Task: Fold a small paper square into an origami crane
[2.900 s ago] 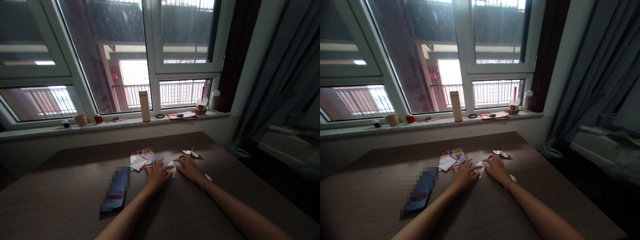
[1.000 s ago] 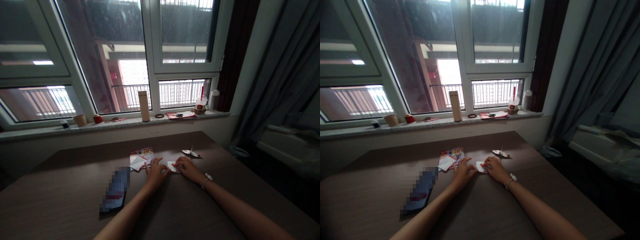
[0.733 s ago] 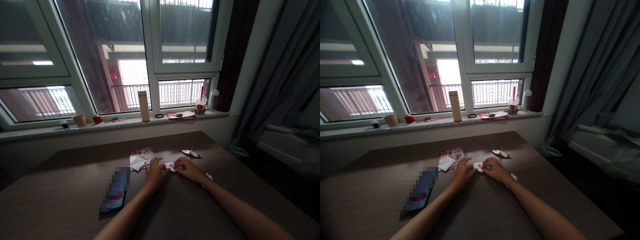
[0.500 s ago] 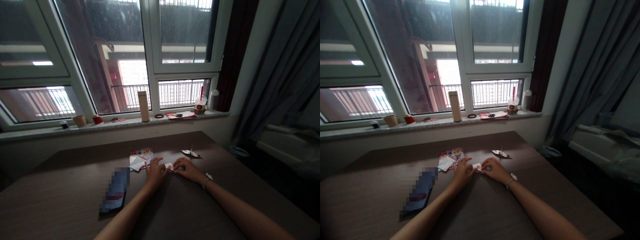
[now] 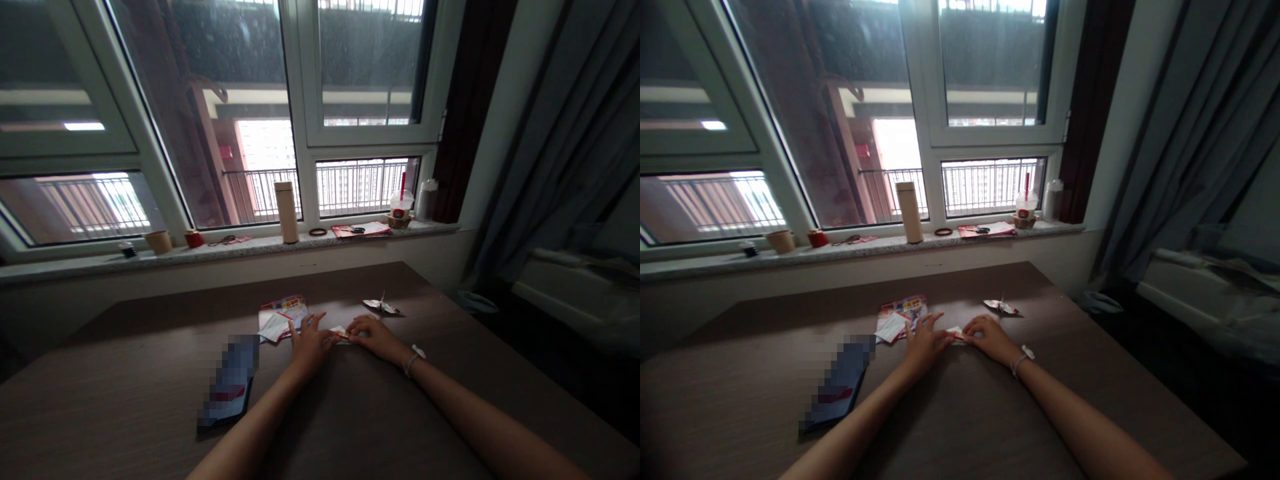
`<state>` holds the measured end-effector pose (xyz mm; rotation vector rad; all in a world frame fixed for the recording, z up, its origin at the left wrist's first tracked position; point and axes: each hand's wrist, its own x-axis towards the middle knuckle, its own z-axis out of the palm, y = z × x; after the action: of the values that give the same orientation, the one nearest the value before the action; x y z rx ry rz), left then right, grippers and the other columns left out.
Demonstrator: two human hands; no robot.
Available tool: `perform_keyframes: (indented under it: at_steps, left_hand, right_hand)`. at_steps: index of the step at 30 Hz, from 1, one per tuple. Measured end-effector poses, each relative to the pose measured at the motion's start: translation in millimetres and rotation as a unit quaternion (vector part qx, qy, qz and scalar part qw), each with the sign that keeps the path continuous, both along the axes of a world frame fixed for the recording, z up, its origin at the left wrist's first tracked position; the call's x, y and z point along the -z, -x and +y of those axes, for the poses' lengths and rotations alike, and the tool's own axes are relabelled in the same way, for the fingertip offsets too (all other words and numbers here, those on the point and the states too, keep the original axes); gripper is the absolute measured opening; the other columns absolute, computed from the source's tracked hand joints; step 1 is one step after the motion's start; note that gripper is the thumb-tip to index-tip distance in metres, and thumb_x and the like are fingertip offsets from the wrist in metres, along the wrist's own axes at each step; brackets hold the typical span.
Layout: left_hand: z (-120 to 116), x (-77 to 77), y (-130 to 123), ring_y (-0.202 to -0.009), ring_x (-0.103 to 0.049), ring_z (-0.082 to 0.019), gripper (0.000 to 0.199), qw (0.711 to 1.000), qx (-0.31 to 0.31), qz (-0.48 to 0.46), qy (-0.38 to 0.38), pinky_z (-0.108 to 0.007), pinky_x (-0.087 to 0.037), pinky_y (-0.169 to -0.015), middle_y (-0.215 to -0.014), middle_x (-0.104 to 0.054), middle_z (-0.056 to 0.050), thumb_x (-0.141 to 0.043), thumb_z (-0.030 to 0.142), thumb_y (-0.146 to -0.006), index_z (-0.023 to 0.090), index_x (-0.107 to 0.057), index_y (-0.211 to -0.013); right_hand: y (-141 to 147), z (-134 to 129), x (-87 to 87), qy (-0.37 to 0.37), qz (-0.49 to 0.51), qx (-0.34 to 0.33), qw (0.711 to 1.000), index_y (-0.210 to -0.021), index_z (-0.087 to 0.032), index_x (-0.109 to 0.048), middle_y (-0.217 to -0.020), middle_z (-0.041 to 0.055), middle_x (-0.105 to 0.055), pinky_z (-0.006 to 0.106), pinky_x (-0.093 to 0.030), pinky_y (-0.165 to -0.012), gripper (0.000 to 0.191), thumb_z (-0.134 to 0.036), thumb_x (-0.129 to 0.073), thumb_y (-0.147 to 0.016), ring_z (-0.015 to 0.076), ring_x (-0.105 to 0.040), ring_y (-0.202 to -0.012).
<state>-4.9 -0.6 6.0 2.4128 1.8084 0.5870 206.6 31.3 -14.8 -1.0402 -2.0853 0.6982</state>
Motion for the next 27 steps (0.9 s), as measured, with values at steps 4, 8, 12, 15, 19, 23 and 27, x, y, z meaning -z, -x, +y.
perform_keyframes:
  at_steps: [4, 8, 12, 15, 19, 23, 27]
  left_hand:
    - [3.2, 1.0, -1.7, -0.137, -0.034, -0.033, 0.023, 0.999, -0.02, -0.029, 0.014, -0.076, -0.008, -0.108, -0.147, -0.047, -0.001, -0.057, 0.047, -0.089, 0.034, -0.075, -0.092]
    - [5.1, 2.0, -3.6, -0.136, -0.034, -0.033, 0.02, 0.998, -0.034, -0.055, 0.027, -0.078, -0.007, -0.106, -0.146, -0.048, 0.0, -0.06, 0.047, -0.087, 0.034, -0.074, -0.09]
    - [5.2, 2.5, -4.7, -0.137, -0.033, -0.034, 0.017, 0.997, -0.042, -0.059, 0.029, -0.079, -0.008, -0.105, -0.145, -0.048, 0.001, -0.061, 0.045, -0.085, 0.035, -0.073, -0.092]
    - [4.8, 3.0, -5.5, -0.137, -0.034, -0.033, 0.018, 0.997, -0.044, -0.058, 0.019, -0.079, -0.009, -0.105, -0.145, -0.049, 0.002, -0.061, 0.045, -0.086, 0.039, -0.071, -0.1]
    - [4.2, 2.4, -6.1, -0.138, -0.033, -0.034, 0.02, 0.998, -0.038, -0.052, 0.019, -0.079, -0.009, -0.104, -0.146, -0.047, 0.002, -0.062, 0.045, -0.086, 0.044, -0.07, -0.104]
    - [2.9, 1.6, -6.5, -0.138, -0.033, -0.034, 0.015, 0.998, -0.039, -0.039, 0.013, -0.08, -0.008, -0.104, -0.146, -0.048, 0.002, -0.063, 0.043, -0.086, 0.042, -0.073, -0.096]
    - [1.4, 3.0, -7.7, -0.138, -0.032, -0.035, 0.016, 0.999, -0.038, -0.02, -0.013, -0.08, -0.006, -0.105, -0.146, -0.048, 0.001, -0.062, 0.043, -0.087, 0.038, -0.074, -0.095]
  right_hand:
    - [0.9, 0.5, 3.0, -0.002, 0.003, 0.018, 1.0, -0.073, -0.023, -0.072, -0.099, 0.0029, -0.074, 0.041, -0.033, -0.103, 0.022, -0.041, -0.067, -0.083, 0.0233, -0.057, -0.109]
    - [1.2, -1.1, 4.9, -0.006, -0.018, 0.057, 0.998, -0.074, -0.021, -0.07, -0.104, 0.0048, -0.07, 0.04, -0.034, -0.102, 0.022, -0.042, -0.067, -0.083, 0.0235, -0.054, -0.11]
    - [2.3, -3.5, 3.5, -0.015, -0.071, 0.088, 0.993, -0.087, -0.022, -0.069, -0.112, 0.0061, -0.063, 0.039, -0.035, -0.102, 0.02, -0.042, -0.066, -0.083, 0.0231, -0.051, -0.112]
    - [3.6, -5.0, 1.2, -0.016, -0.108, 0.094, 0.99, -0.093, -0.025, -0.068, -0.113, 0.0048, -0.06, 0.04, -0.034, -0.103, 0.019, -0.041, -0.063, -0.085, 0.0231, -0.049, -0.113]
    - [4.4, -5.7, 0.2, -0.016, -0.125, 0.095, 0.988, -0.098, -0.028, -0.068, -0.113, 0.0037, -0.059, 0.041, -0.034, -0.104, 0.02, -0.042, -0.061, -0.086, 0.0231, -0.048, -0.114]
    - [4.9, -9.0, 0.0, -0.028, -0.113, 0.09, 0.989, -0.102, -0.031, -0.07, -0.115, 0.0033, -0.058, 0.041, -0.033, -0.105, 0.02, -0.041, -0.06, -0.088, 0.0228, -0.048, -0.115]
    - [7.6, -16.1, -2.7, -0.058, -0.109, 0.102, 0.987, -0.097, -0.031, -0.073, -0.113, 0.0034, -0.059, 0.042, -0.031, -0.107, 0.018, -0.042, -0.061, -0.087, 0.0234, -0.048, -0.115]
